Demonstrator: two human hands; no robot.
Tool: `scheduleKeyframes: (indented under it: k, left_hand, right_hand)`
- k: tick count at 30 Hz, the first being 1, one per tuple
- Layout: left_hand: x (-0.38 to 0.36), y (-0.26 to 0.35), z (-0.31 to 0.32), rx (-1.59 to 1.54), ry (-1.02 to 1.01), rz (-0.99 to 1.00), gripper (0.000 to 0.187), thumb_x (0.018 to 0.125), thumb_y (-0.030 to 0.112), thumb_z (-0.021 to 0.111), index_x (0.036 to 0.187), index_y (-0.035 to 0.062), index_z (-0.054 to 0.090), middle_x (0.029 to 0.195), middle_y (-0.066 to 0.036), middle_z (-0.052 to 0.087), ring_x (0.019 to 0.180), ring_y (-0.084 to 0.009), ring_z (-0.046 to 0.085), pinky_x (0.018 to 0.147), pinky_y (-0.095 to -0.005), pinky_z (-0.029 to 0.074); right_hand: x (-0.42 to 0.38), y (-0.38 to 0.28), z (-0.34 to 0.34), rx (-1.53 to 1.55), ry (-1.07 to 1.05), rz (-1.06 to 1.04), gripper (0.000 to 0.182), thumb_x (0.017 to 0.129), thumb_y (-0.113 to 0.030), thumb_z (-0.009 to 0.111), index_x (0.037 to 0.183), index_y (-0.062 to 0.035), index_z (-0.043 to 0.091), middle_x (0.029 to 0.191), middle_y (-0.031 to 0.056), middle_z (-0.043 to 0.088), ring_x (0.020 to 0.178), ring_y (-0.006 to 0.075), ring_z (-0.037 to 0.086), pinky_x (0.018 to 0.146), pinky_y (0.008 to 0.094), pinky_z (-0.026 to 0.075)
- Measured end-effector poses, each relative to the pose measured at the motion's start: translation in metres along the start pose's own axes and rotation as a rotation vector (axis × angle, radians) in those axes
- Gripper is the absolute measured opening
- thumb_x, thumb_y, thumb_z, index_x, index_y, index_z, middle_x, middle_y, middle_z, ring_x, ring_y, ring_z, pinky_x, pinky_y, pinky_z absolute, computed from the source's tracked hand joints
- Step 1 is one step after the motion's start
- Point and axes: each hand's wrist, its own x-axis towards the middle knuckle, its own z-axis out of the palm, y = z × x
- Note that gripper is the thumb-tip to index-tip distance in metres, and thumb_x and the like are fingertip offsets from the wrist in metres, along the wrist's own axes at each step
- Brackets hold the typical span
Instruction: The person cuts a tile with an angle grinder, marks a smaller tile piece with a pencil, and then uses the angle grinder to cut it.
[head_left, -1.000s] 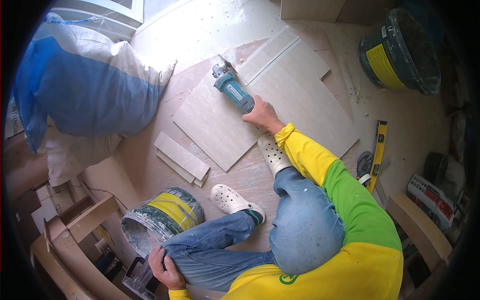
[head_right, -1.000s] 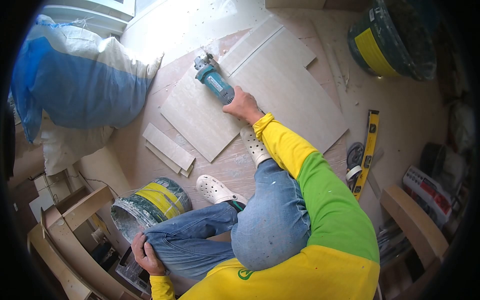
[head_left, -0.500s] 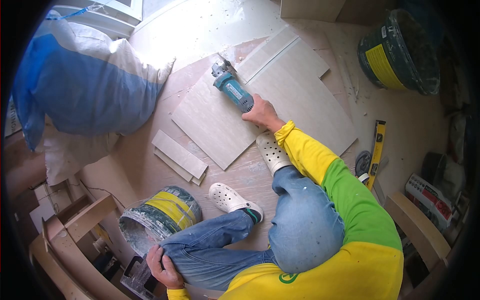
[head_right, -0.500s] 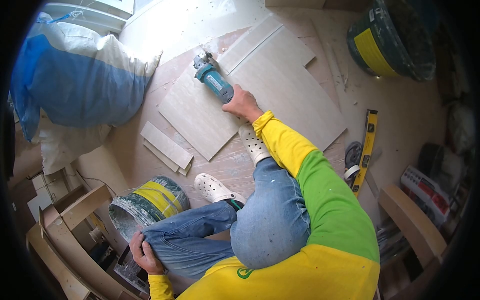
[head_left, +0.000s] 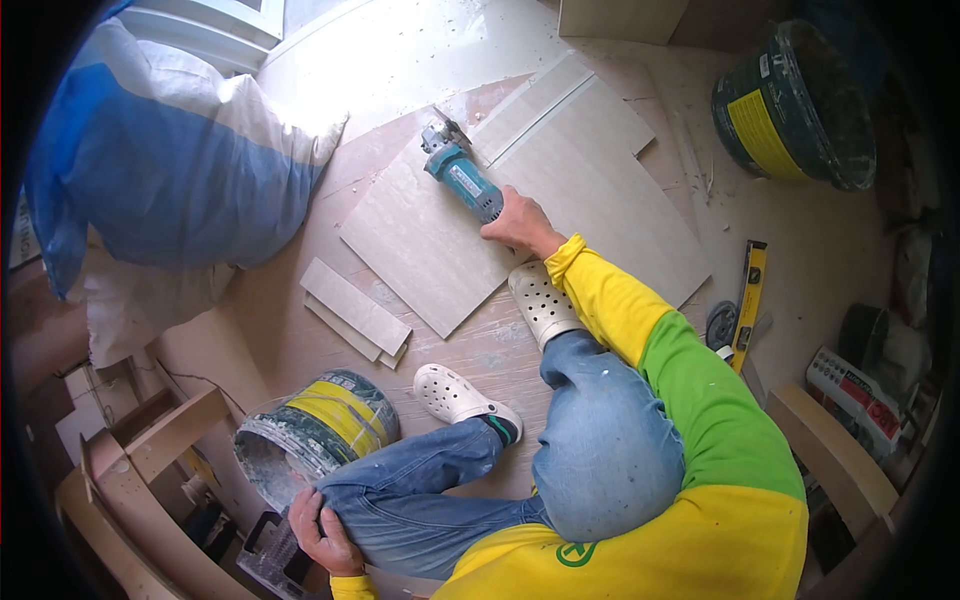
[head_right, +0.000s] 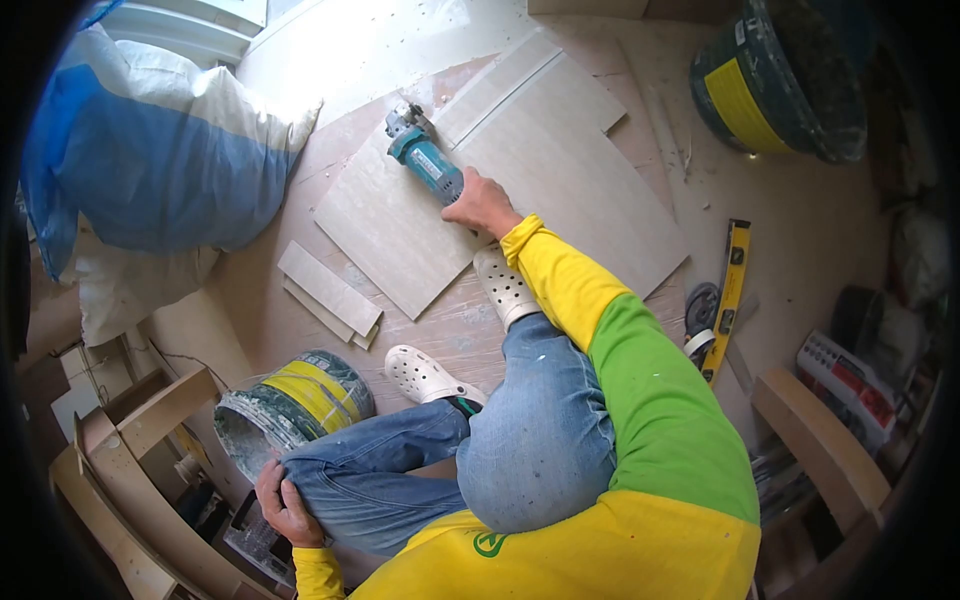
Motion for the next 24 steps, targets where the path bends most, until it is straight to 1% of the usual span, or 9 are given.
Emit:
scheduleKeyframes:
  k: [6, 8, 11, 20, 24]
  left_hand:
    - [0.000, 0.000, 0.000, 0.000, 0.000, 0.003, 0.031, 0.101, 0.023, 0.056, 0.113, -0.0034, 0.067, 0.128, -0.022, 0.064, 0.120, -0.0364, 0.060, 0.110, -0.0448, 0.040]
    - [0.000, 0.000, 0.000, 0.005, 0.000, 0.004, 0.031, 0.101, 0.023, 0.056, 0.113, -0.0035, 0.067, 0.128, -0.022, 0.064, 0.120, -0.0365, 0.060, 0.110, -0.0449, 0.040]
    - [0.000, 0.000, 0.000, -0.007, -0.001, 0.002, 0.032, 0.101, 0.024, 0.057, 0.113, -0.0038, 0.067, 0.128, -0.022, 0.064, 0.121, -0.0364, 0.059, 0.110, -0.0449, 0.040]
    - [-0.001, -0.003, 0.000, -0.004, -0.006, -0.008, 0.033, 0.101, 0.025, 0.057, 0.113, -0.0037, 0.067, 0.129, -0.022, 0.064, 0.122, -0.0364, 0.059, 0.111, -0.0450, 0.039]
    - [-0.001, -0.003, 0.000, -0.011, -0.009, -0.012, 0.033, 0.101, 0.025, 0.057, 0.113, -0.0036, 0.067, 0.129, -0.022, 0.064, 0.123, -0.0363, 0.059, 0.111, -0.0451, 0.039]
  right_hand:
    - [-0.001, 0.000, -0.002, -0.016, -0.023, 0.003, 0.066, 0.066, -0.037, 0.076, 0.115, 0.0020, 0.056, 0.100, 0.0290, 0.070, 0.095, 0.0455, 0.069, 0.086, 0.0476, 0.056]
    - [-0.006, 0.002, -0.002, -0.006, -0.011, -0.017, 0.068, 0.066, -0.037, 0.076, 0.117, 0.0026, 0.056, 0.100, 0.0291, 0.069, 0.094, 0.0444, 0.069, 0.084, 0.0470, 0.055]
    - [-0.012, 0.003, -0.004, -0.016, -0.006, -0.023, 0.067, 0.066, -0.036, 0.077, 0.117, 0.0017, 0.056, 0.102, 0.0291, 0.070, 0.097, 0.0452, 0.069, 0.087, 0.0476, 0.055]
    - [-0.018, 0.003, -0.010, -0.057, -0.037, 0.026, 0.064, 0.067, -0.036, 0.075, 0.114, 0.0027, 0.056, 0.101, 0.0295, 0.070, 0.096, 0.0457, 0.068, 0.087, 0.0477, 0.056]
    - [-0.013, 0.002, -0.008, -0.044, -0.006, -0.005, 0.064, 0.066, -0.036, 0.075, 0.113, 0.0033, 0.057, 0.100, 0.0300, 0.070, 0.096, 0.0463, 0.068, 0.087, 0.0476, 0.056]
